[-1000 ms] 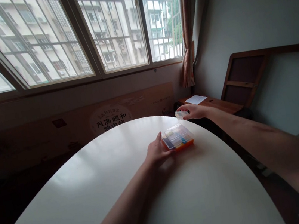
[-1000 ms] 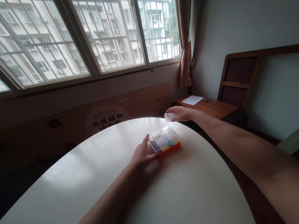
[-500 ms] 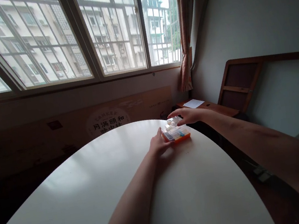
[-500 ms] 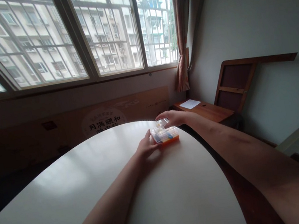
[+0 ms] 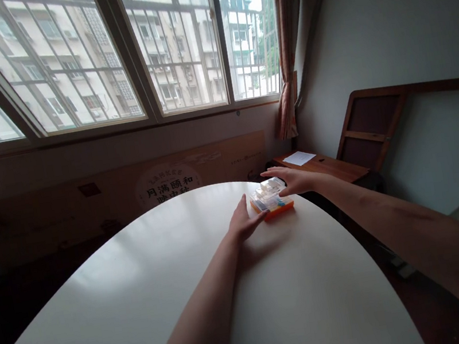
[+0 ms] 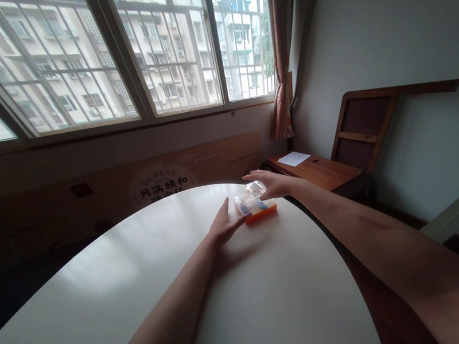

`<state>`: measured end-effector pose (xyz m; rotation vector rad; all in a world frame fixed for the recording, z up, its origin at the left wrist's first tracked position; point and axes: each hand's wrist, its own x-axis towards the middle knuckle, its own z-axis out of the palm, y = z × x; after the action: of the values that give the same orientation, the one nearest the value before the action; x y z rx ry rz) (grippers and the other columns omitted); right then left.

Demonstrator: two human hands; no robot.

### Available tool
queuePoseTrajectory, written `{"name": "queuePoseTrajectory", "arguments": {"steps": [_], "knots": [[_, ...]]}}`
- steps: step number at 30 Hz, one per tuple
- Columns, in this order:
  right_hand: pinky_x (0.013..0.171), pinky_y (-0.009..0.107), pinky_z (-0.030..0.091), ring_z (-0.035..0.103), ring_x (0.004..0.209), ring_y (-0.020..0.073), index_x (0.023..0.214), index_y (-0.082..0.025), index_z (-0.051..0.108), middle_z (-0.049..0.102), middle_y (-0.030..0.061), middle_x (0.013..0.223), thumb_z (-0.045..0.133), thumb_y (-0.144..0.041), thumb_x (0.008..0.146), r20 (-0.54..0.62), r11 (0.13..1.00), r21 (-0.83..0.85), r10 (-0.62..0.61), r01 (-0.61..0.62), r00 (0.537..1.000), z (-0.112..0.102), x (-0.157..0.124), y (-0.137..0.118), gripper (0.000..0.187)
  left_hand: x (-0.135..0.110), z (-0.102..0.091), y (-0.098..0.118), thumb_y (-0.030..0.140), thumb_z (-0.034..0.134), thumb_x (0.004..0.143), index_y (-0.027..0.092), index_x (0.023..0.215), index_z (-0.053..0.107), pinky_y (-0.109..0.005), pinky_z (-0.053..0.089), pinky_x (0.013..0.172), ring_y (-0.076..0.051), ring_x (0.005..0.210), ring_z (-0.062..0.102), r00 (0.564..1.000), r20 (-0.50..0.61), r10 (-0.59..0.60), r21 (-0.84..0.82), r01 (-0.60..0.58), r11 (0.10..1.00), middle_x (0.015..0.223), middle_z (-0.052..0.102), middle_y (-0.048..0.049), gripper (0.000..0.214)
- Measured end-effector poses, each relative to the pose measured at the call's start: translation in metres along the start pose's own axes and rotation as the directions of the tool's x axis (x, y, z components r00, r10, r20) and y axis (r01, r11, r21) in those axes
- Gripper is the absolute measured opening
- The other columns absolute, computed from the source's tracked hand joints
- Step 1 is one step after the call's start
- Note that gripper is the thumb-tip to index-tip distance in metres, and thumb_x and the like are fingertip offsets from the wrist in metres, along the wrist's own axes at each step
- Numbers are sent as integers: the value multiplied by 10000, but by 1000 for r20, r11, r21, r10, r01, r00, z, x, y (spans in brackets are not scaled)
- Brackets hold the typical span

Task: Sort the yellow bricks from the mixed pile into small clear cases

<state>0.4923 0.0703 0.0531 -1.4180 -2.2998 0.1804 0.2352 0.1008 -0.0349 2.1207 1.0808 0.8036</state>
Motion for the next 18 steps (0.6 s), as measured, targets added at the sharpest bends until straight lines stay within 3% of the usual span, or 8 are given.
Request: {"name": "queuePoseTrajectory", "arguments": {"steps": [3,5,7,9,12,15,18], "knots": [[1157,551,228,183,1480,343,1512,-279,348,271,127,1596,701,-209,729,-112,999,-32,29,-33,993,4,-17,-11,862,-12,-11,-13,704,461,859,129,1555,184,-433,312,1142,-310,1444,317,999,-40,-33,-66,30,997,1587,273,-199,944],[1165,582,177,139,1488,352,1509,-276,345,234,120,1610,647,-254,804,-230,996,-73,27,-45,973,9,-31,-25,767,-24,-24,-25,666,321,930,143,1562,154,-420,353,1117,-278,1428,356,995,-74,-69,-103,61,993,1574,308,-196,837],[1168,577,190,210,1470,348,1477,-268,397,301,118,1581,599,-236,845,-380,983,-178,-33,-38,924,19,-44,-46,665,-38,-43,-36,644,239,955,164,1564,162,-413,373,1106,-264,1428,357,988,-112,-107,-121,93,988,1567,333,-179,779],[1181,560,181,255,1457,326,1441,-267,450,367,114,1544,553,-166,854,-427,964,-267,-120,2,896,33,-58,-70,604,-56,-65,-47,648,209,956,192,1558,202,-408,384,1104,-255,1434,347,978,-155,-136,-122,118,986,1575,333,-143,755],[1197,563,152,242,1466,312,1401,-293,497,384,84,1539,532,-105,837,-358,940,-314,-248,134,900,63,-73,-108,595,-89,-102,-64,674,231,938,198,1526,306,-416,330,1149,-254,1451,314,959,-232,-164,-92,146,985,1588,313,-118,759],[1190,584,168,227,1473,305,1400,-302,500,395,80,1533,524,-97,832,-250,928,-292,-308,232,918,95,-81,-144,604,-124,-137,-79,699,304,903,145,1464,410,-449,270,1181,-289,1443,325,935,-303,-185,-44,180,983,1546,382,-160,796],[1182,563,217,249,1465,301,1410,-284,496,386,99,1539,533,-76,796,-155,933,-225,-319,281,935,118,-79,-172,649,-153,-164,-89,661,347,894,107,1418,459,-445,351,1136,-303,1365,447,913,-357,-197,-5,209,978,1482,464,-183,770]]}}
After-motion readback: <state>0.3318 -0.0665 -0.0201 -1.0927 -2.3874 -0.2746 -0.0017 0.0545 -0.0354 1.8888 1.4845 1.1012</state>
